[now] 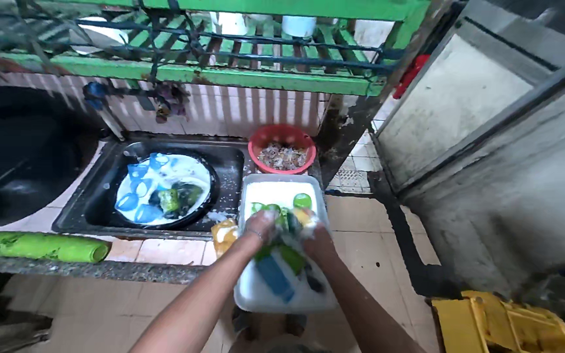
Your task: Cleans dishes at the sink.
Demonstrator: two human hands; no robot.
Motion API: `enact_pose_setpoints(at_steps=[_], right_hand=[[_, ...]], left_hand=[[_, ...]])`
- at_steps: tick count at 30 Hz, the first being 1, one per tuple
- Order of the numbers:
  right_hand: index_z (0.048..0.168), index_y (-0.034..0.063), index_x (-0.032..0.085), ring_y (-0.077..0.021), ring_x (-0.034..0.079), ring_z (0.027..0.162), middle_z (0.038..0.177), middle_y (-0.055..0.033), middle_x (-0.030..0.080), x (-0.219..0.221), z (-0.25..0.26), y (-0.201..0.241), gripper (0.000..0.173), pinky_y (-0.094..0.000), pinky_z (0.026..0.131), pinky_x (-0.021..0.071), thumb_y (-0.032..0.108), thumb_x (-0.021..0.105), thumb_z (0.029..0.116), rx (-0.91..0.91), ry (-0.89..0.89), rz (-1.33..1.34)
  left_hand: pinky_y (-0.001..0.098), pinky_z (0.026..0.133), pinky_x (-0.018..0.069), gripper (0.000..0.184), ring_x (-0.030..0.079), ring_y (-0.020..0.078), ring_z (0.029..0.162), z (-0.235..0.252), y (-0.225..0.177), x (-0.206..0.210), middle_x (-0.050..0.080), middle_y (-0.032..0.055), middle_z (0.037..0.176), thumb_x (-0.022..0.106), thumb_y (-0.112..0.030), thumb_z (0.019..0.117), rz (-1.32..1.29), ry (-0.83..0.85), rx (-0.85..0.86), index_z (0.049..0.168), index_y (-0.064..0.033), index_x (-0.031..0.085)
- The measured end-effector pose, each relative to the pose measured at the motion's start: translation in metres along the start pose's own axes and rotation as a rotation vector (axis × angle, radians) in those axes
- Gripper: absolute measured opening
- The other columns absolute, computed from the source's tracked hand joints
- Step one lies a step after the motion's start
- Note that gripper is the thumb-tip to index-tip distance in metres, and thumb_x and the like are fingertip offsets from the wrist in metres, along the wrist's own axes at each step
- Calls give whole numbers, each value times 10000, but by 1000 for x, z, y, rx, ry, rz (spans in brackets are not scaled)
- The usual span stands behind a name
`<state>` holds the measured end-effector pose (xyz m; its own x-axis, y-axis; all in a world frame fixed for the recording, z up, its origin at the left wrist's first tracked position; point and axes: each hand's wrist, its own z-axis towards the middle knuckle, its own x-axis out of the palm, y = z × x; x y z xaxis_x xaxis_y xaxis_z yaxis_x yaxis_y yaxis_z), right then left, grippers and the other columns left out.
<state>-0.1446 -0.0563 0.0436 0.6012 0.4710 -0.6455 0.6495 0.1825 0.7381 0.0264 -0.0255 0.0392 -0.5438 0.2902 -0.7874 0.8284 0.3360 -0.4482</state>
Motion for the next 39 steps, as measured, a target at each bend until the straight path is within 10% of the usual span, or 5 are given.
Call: enact_pose_setpoints(at_steps=[16,23,28,32,39], right_hand=[[1001,52,700,-295,659,971,996,-157,685,-15,89,19,517,-573,856,529,466,399,1073,-72,234,163],[1323,124,588,-185,699,971,1099,-83,710,-38,58,10,445,-415,823,614,432,367,1089,4,581,868],[1270,67,595,-133,680,953,1072,-62,691,-16,40,31,246,-341,825,600,120,465,1067,60,102,1040],[1483,129,504,-176,662,1127,1318,-91,655,0,43,30,425,-414,931,580,209,468,1067,-91,-25,732],[1488,170,539,-240,657,1184,1314,-123,674,32,84,27,521,-505,1024,532,177,633,975,-184,50,256]], left_hand=[[488,936,564,219,707,310,989,-25,-4,16,732,189,1027,765,-106,889,-377,-421,407,1070,16,749],[333,1132,445,313,509,157,1355,-13,12,-26,538,117,1473,784,-147,823,-758,-296,644,1097,-2,749],[418,992,527,553,573,227,1260,-29,-14,-14,533,136,1469,588,96,854,-1216,-539,150,1390,-40,569],[547,865,547,585,593,332,1216,-49,-32,-1,536,124,1473,504,-474,1040,-1506,-542,-176,1579,-297,361],[572,970,517,453,654,334,1117,60,11,-42,695,202,1173,609,-432,1003,-898,-368,-255,1203,-36,698]])
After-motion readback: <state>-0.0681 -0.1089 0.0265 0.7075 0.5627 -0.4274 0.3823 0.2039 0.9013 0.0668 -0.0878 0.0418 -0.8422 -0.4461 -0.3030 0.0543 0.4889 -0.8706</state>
